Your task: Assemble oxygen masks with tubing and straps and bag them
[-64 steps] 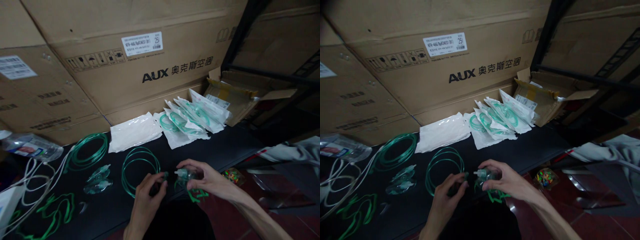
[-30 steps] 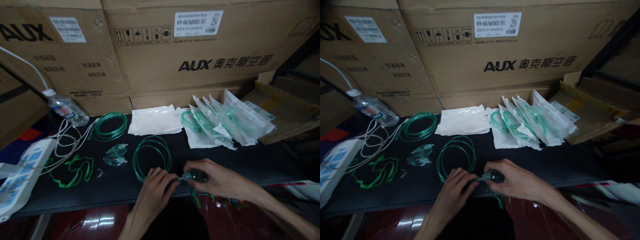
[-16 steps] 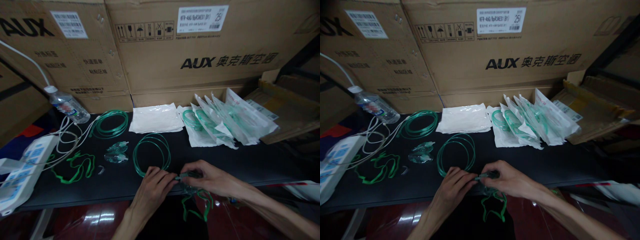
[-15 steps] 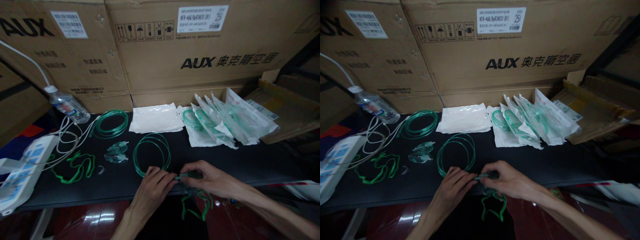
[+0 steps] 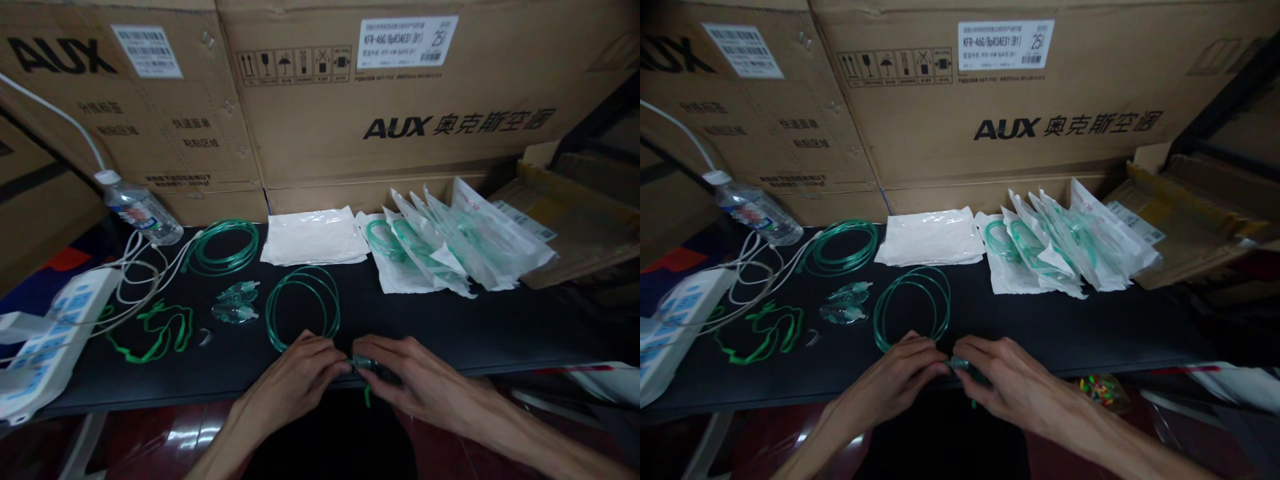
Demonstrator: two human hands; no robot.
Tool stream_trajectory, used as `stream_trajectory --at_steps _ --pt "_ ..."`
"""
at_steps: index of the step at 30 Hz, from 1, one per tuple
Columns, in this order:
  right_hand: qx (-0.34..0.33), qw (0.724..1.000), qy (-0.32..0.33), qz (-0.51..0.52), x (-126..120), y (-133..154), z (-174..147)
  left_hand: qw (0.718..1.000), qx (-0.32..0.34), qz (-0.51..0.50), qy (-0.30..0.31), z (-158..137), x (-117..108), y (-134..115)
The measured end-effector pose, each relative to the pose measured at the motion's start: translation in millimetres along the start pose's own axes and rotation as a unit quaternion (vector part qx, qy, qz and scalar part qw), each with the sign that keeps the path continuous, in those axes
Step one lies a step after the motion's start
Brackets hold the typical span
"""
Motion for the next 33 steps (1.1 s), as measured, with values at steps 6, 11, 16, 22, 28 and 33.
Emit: stream_trajectory --at_steps 6,11,16,22,28,33 --pt "0.097 0.992 -0.008 0.076 0 -5 2 0.995 0.002 0.031 -0.090 -2 1 -2" --pt "0.203 0.962 0.017 0.180 0 -11 -1 0.976 0.055 0.134 -0.163 -11 3 -4" --pt "0.224 0.948 0.004 0.227 0 -11 -2 0.973 0.111 0.136 -0.152 -10 2 -2" --pt "0.138 0.988 -0.022 0.068 -1 1 2 0.970 0.140 0.162 -0.116 0 -5 1" --pt "-0.019 0.996 -0.037 -0.083 7 5 -3 0.976 0.143 0.153 -0.052 5 -10 -2" --pt "-0.133 0.968 -0.074 -0.197 15 5 -10 0.991 0.105 0.078 0.011 6 -15 -2"
Point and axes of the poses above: each hand's wrist, its own z-axis towards the middle knuckle, its own x-axis out of the palm, y = z × x, the point moved 3 cm from there along z, towards the middle knuckle, and after that the axes turned 7 degrees about z, right-handed, at the moved point
